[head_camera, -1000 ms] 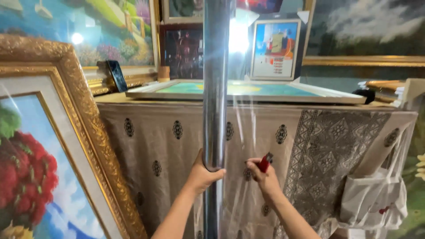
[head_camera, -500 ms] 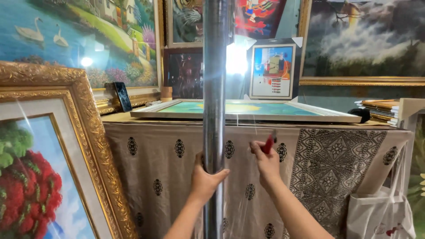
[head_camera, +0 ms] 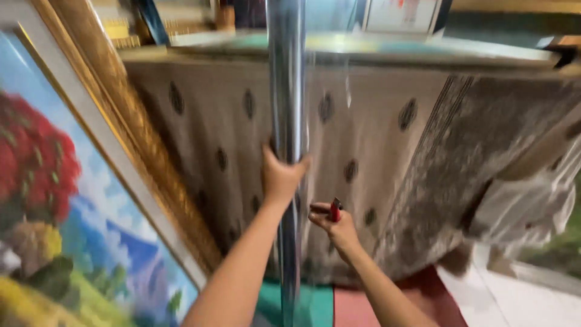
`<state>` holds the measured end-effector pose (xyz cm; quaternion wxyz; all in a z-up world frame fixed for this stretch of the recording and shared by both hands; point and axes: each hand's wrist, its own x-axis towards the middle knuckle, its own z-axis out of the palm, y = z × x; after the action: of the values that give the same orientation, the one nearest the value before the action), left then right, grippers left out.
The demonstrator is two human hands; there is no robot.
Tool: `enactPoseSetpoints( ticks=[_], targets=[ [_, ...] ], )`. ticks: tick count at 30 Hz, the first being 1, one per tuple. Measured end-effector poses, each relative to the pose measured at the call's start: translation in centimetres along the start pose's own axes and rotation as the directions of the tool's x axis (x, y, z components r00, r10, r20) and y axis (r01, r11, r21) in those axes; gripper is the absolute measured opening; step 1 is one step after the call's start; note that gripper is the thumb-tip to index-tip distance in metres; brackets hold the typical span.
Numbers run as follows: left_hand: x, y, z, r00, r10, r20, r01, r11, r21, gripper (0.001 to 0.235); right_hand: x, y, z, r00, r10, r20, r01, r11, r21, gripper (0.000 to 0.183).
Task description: The person wraps a framed painting of a yellow rose with clear plastic film. They unroll the film, smooth it over the frame, and use a red utility knife to trim the excess along the edges. The wrapped painting remains on the workbench.
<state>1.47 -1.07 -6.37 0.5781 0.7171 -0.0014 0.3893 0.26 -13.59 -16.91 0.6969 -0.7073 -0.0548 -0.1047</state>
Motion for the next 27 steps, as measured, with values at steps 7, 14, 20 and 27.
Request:
enactPoseSetpoints(
  ticks=[7, 14, 20, 27],
  targets=[
    [-2.9, -5.2, -0.6, 0.983, -0.129, 0.129, 0.135, 0.990, -0.039, 0.092, 0.0, 12.1, -3.1, 0.986, -0.155, -0.054, 0.144, 0.974, -0.173, 0.009],
    [0.0, -10.4, -0.4, 0.961, -0.026, 0.275, 0.052, 0.995, -0.088, 0.084, 1.1, 9.0, -4.6, 0.993, -0.023, -0.114, -0.013, 0.950, -0.312, 0.014],
    [1.0, -12.6, -3.3, 0.863, -0.155, 0.480, 0.220, 0.972, -0.081, 0.056, 1.9, 9.2, -5.6, 0.994, 0.009, -0.107, -0.032, 0.977, -0.210, 0.017],
    [2.6, -9.2, -4.1, 0.849, -0.043, 0.526, 0.199, 0.949, -0.244, 0.070, 3.3, 6.9, -5.5, 0.982, -0.155, -0.111, 0.141, 0.982, -0.124, 0.030]
  ],
)
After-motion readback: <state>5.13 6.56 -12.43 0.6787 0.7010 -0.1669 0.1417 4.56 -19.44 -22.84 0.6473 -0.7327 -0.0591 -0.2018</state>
